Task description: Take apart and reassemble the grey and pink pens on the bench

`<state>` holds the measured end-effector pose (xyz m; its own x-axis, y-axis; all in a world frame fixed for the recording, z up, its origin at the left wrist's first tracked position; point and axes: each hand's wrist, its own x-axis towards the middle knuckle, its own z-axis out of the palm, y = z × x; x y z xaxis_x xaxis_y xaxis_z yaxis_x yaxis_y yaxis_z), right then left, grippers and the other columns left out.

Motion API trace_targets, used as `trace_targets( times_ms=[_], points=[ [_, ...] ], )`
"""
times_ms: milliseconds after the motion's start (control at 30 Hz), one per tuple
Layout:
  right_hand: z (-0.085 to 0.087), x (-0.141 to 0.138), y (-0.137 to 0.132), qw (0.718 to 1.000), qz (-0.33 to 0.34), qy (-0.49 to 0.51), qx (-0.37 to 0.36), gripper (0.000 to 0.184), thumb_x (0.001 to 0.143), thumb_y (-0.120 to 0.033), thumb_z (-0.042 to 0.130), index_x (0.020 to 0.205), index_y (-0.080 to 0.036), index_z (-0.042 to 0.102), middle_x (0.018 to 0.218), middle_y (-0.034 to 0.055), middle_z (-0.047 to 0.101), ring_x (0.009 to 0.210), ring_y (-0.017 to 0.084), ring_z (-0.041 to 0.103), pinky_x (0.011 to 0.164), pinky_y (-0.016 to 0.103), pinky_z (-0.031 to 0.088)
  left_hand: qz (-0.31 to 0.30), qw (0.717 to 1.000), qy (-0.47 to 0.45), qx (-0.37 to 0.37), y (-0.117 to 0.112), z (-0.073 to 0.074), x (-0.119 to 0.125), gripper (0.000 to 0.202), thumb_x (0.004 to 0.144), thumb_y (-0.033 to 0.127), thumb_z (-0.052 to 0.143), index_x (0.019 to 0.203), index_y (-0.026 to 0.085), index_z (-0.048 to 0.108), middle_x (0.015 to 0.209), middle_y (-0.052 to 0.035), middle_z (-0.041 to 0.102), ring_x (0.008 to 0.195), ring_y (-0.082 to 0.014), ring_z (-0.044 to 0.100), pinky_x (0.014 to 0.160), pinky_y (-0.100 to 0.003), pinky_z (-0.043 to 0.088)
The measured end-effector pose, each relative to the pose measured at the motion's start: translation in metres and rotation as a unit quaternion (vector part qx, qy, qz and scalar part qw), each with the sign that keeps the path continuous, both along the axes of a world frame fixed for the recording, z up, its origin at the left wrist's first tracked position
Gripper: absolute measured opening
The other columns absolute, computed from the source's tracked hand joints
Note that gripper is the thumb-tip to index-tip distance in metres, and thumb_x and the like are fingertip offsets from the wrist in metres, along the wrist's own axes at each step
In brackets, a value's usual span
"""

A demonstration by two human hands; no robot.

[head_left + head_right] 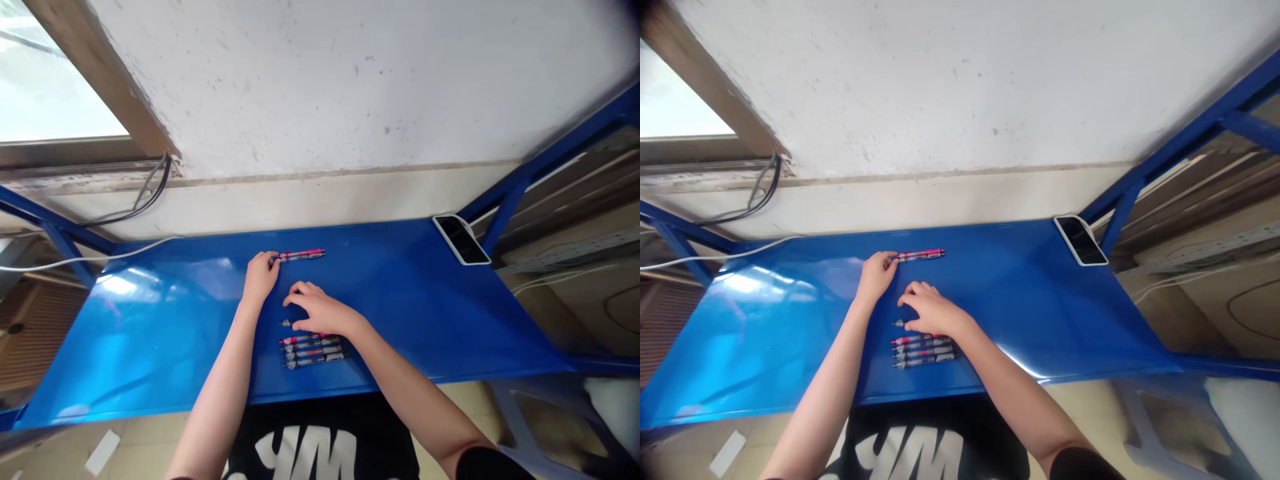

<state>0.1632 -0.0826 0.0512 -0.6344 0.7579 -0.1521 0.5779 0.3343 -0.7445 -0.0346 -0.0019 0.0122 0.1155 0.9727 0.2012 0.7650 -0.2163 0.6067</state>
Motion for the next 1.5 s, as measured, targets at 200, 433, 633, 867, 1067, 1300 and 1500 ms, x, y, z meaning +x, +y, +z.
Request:
trace_targets(
  times_ms=[200, 433, 633, 867, 1067, 1300, 1500],
  points=[
    [-0.005, 0.01, 0.008, 0.999, -0.031, 0.021, -0.012, 0.03, 0.08, -0.028, 0.082, 0.107, -0.026, 0.069, 0.118, 0.0065, 0.058, 0.118, 0.029, 0.056, 0.098, 0.043, 0.05, 0.007, 1.0, -0.01, 0.0, 0.0, 0.0, 0.0, 0.023, 0.093, 0.023, 0.058, 0.109, 0.017, 0.074, 0.08, -0.0052, 0.067, 0.077, -0.0216, 0.065, 0.081, -0.034, 0.052],
    [-0.003, 0.014, 0.009, 0.999, -0.036, -0.015, 0.001, 0.013, 0.076, -0.013, 0.074, 0.078, -0.021, 0.065, 0.106, 0.0063, 0.059, 0.105, 0.026, 0.059, 0.09, 0.038, 0.05, -0.008, 1.0, -0.018, 0.007, -0.001, 0.0, -0.001, 0.023, 0.092, 0.022, 0.06, 0.109, 0.016, 0.074, 0.077, -0.0038, 0.066, 0.075, -0.0207, 0.063, 0.078, -0.033, 0.051],
    [-0.003, 0.016, 0.018, 0.989, -0.134, 0.058, 0.003, 0.006, 0.091, -0.019, 0.057, 0.093, -0.022, 0.062, 0.091, 0.0022, 0.066, 0.076, 0.018, 0.063, 0.072, 0.03, 0.048, -0.007, 1.0, -0.023, -0.001, -0.001, 0.002, 0.0, 0.023, 0.091, 0.022, 0.061, 0.109, 0.016, 0.074, 0.076, -0.0032, 0.064, 0.076, -0.0205, 0.063, 0.078, -0.033, 0.051],
    [-0.009, 0.017, 0.028, 0.968, -0.218, 0.119, 0.037, 0.022, 0.1, -0.035, 0.051, 0.111, -0.026, 0.067, 0.068, -0.0033, 0.063, 0.063, 0.017, 0.06, 0.066, 0.028, 0.044, 0.024, 0.989, -0.131, 0.068, -0.01, 0.021, 0.011, 0.026, 0.098, 0.035, 0.055, 0.102, 0.018, 0.075, 0.092, -0.0073, 0.073, 0.081, -0.0193, 0.067, 0.08, -0.032, 0.054],
    [-0.027, 0.016, 0.038, 0.93, -0.267, 0.251, 0.006, 0.03, 0.09, -0.041, 0.063, 0.113, -0.022, 0.069, 0.075, -0.001, 0.064, 0.062, 0.015, 0.055, 0.064, 0.028, 0.045, -0.093, 0.964, -0.248, -0.007, -0.017, 0.023, 0.022, 0.023, 0.089, 0.037, 0.067, 0.097, 0.018, 0.077, 0.093, -0.0074, 0.077, 0.076, -0.0176, 0.069, 0.073, -0.03, 0.055],
    [-0.029, 0.025, 0.048, 0.874, -0.331, 0.347, -0.076, 0.033, 0.086, -0.051, 0.067, 0.078, -0.019, 0.068, 0.062, -0.0014, 0.059, 0.051, 0.012, 0.048, 0.051, 0.026, 0.036, 0.008, 0.935, -0.349, -0.064, -0.008, 0.02, 0.015, 0.03, 0.082, 0.045, 0.074, 0.091, 0.016, 0.073, 0.067, -0.0012, 0.068, 0.059, -0.0136, 0.061, 0.058, -0.024, 0.049],
    [-0.032, 0.025, 0.048, 0.85, -0.368, 0.372, -0.066, 0.043, 0.085, -0.056, 0.071, 0.063, -0.02, 0.06, 0.05, -0.0026, 0.053, 0.043, 0.01, 0.044, 0.046, 0.026, 0.031, 0.002, 0.95, -0.301, -0.079, -0.012, 0.022, 0.021, 0.031, 0.087, 0.046, 0.066, 0.086, 0.016, 0.071, 0.065, -0.0011, 0.067, 0.055, -0.0127, 0.059, 0.056, -0.024, 0.047]
  ],
)
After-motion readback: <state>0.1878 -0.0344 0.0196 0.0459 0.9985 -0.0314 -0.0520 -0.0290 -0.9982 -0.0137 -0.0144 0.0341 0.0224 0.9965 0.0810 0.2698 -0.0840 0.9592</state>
